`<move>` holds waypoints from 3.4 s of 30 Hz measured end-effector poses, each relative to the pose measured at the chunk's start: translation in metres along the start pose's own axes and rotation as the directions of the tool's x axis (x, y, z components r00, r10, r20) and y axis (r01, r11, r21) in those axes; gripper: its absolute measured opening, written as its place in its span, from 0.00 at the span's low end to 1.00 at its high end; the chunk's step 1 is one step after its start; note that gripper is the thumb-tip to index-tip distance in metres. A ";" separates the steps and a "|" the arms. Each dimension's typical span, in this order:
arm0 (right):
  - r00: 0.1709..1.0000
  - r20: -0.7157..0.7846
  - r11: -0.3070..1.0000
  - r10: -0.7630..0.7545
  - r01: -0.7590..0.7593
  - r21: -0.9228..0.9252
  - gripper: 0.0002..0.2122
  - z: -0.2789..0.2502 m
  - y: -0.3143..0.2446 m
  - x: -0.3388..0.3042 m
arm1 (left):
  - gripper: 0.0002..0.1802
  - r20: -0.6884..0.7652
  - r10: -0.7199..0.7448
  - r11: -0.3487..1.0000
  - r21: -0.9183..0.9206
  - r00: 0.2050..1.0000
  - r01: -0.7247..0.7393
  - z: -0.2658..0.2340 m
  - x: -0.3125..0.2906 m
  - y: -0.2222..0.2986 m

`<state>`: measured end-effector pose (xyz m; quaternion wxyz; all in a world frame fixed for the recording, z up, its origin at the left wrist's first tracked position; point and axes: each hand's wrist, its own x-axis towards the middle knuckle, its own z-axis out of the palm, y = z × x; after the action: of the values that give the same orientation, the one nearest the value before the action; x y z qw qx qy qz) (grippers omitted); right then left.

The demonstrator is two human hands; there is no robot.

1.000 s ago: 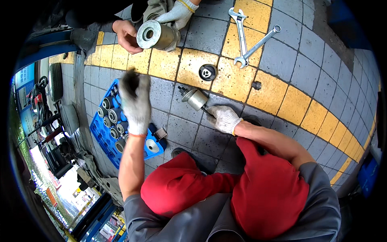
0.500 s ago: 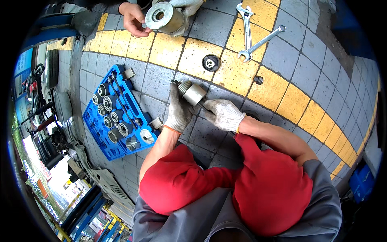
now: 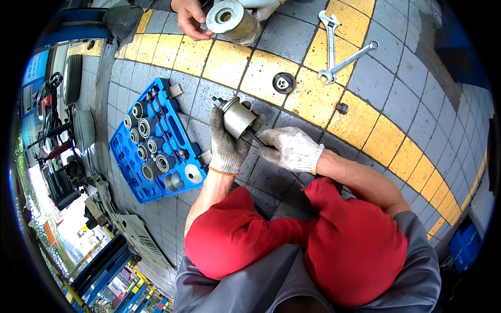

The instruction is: The person opens a blue parts kit and selects bearings and cylindrical components. They insert a bearing into a metal housing, then use a press tool to seat it. The person repeats the process with additional bearings and components, coordinating with a coworker who holds the housing.

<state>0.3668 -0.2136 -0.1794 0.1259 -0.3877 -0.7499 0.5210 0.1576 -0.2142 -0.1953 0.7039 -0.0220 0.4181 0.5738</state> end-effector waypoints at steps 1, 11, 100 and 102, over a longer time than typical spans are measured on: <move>1.000 -0.013 1.000 0.003 -0.003 -0.003 0.14 0.001 0.001 0.000 | 0.39 0.014 -0.011 1.000 -0.004 1.000 0.011 0.001 0.000 -0.001; 0.997 -0.065 0.994 -0.045 0.051 0.099 0.14 0.013 0.015 0.001 | 0.36 0.025 -0.055 0.996 -0.073 0.998 0.057 -0.004 0.006 0.000; 0.363 -0.279 0.279 -0.889 -0.054 -0.959 0.13 -0.254 -0.232 0.108 | 0.18 0.325 -0.227 0.695 0.714 0.918 -0.081 -0.094 -0.057 0.031; 0.381 -0.266 0.236 -0.885 -0.125 -0.964 0.14 -0.259 -0.234 0.110 | 0.18 0.324 -0.217 0.661 0.743 0.921 -0.105 -0.090 -0.056 0.034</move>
<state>0.3415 0.0050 0.1123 0.3781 -0.3310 -0.8127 -0.2949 0.0791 -0.2931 -0.2037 0.7356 0.3690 0.4686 0.3212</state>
